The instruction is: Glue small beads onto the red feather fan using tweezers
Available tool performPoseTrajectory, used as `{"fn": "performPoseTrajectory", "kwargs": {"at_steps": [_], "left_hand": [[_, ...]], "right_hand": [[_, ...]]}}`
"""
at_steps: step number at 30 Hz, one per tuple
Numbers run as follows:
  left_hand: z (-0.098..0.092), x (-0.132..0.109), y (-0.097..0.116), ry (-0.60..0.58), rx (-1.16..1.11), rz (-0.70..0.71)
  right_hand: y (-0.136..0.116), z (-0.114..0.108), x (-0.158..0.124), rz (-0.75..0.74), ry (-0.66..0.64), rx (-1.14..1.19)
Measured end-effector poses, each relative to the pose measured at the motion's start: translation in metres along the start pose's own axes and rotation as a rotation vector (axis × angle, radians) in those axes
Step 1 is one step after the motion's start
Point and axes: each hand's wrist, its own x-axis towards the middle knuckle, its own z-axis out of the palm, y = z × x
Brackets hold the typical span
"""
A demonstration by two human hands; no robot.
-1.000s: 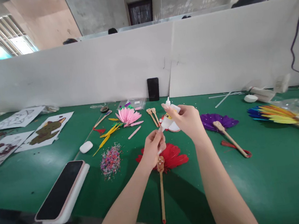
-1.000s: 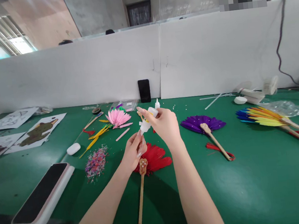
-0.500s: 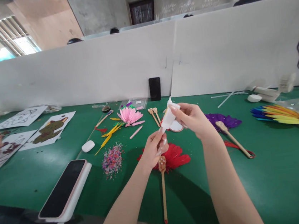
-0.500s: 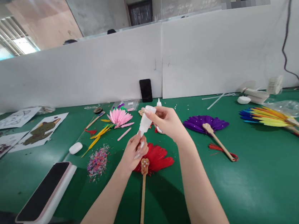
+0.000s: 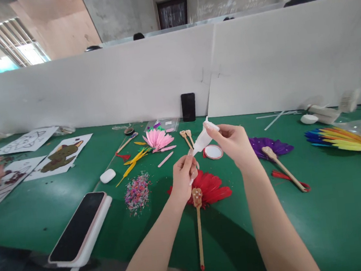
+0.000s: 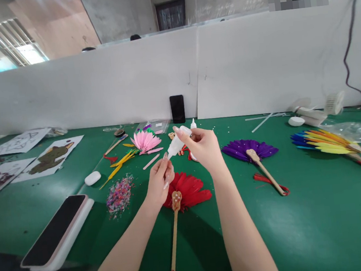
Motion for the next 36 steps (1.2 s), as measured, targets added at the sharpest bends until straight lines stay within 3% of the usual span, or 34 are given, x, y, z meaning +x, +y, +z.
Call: {"fn": "performPoseTrajectory", "kwargs": {"at_steps": [8,18,23,30,36], "left_hand": [[0.005,-0.018,0.011,-0.089,0.331,0.170],[0.001,-0.035,0.014,-0.102,0.719,0.559],[0.000,-0.032,0.012,-0.154,0.836,0.771],[-0.001,-0.024,0.011,-0.169,0.961,1.184],[-0.001,-0.025,0.009,-0.161,1.011,1.272]], "right_hand": [[-0.001,-0.004,-0.001,0.090,-0.130,0.183],[-0.004,-0.002,-0.005,0.199,-0.317,0.313],[-0.007,-0.004,-0.006,0.217,-0.338,0.316],[-0.009,-0.008,-0.006,0.198,-0.320,0.309],[-0.009,-0.012,-0.005,0.188,-0.290,0.293]]}}
